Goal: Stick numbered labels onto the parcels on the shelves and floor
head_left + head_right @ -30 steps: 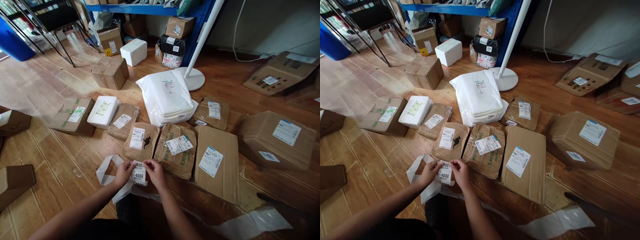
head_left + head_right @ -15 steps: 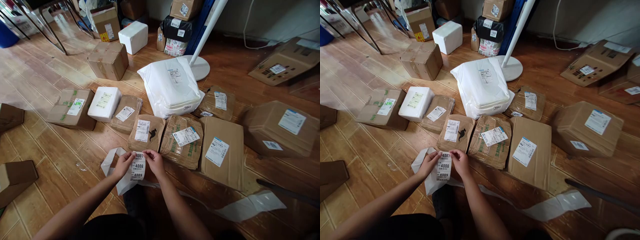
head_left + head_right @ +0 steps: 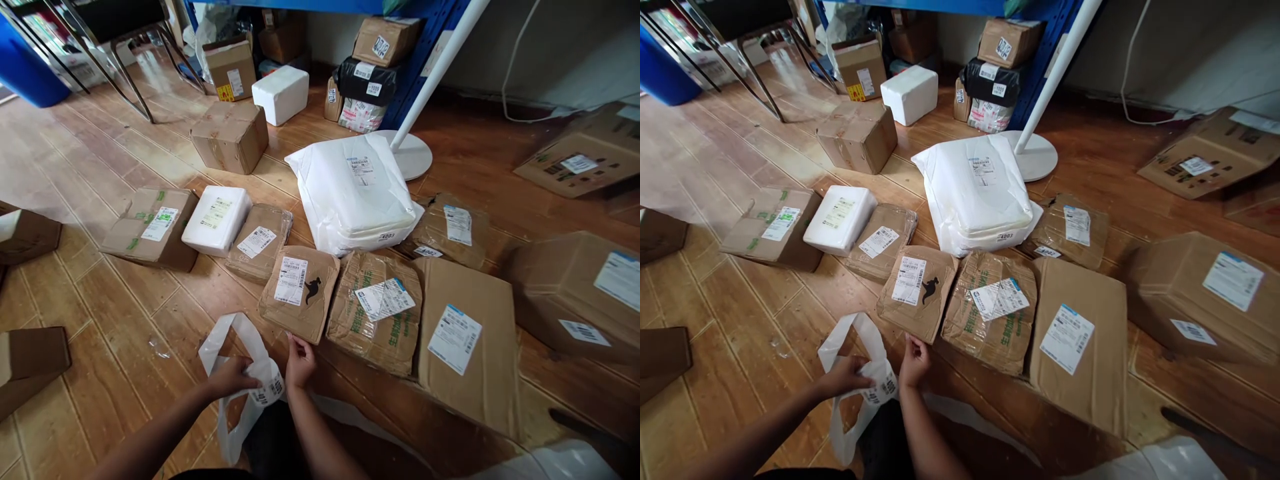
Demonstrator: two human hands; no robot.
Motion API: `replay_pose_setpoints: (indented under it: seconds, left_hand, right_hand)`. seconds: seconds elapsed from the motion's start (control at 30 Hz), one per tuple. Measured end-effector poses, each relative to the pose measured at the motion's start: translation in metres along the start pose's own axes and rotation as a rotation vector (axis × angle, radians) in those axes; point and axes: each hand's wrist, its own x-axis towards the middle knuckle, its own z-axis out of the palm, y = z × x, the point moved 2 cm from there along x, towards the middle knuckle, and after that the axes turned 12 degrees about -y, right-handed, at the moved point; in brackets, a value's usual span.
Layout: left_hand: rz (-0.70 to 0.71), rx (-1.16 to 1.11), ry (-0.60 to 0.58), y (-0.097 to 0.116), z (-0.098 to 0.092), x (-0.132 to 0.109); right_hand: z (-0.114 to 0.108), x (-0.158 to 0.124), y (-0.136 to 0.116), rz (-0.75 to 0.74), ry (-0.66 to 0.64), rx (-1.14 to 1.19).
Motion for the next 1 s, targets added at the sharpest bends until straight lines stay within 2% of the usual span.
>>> replay_pose_setpoints:
  seconds: [0.1,0.27,0.47,0.63,0.73,0.8,0.93,1.0]
  left_hand:
    - [-0.01,0.014,0.013,-0.001,-0.005,-0.008]
    - [0.007,-0.042,0.036,0.017,-0.007,-0.008]
    - [0.073,-0.118,0.005,0.025,-0.01,-0.002]
    - [0.049,-0.067,0.017,0.023,-0.01,0.001]
    - [0.08,-0.013,0.009,0.029,-0.008,0.0]
    - [0.123,0.15,0.049,0.04,-0.009,-0.003]
    - [0.324,0.739,0.229,0.081,-0.019,-0.004]
    - [0.389,0.947,0.202,0.098,-0.022,0.001]
  right_hand:
    - [0.007,0.005,0.009,0.034,0.095,0.05]
    - [0.009,0.005,0.025,0.114,0.239,0.079]
    - [-0.008,0.009,0.03,0.032,0.131,0.062]
    - [-0.023,0.011,0.037,0.008,0.145,0.002]
    - [-0.027,0.012,0.042,0.025,0.152,-0.015]
    - [-0.029,0.011,0.043,0.043,0.132,-0.018]
    - [-0.032,0.005,0.041,0.053,0.066,-0.024]
    - [-0.035,0.002,0.038,0.042,0.032,-0.026]
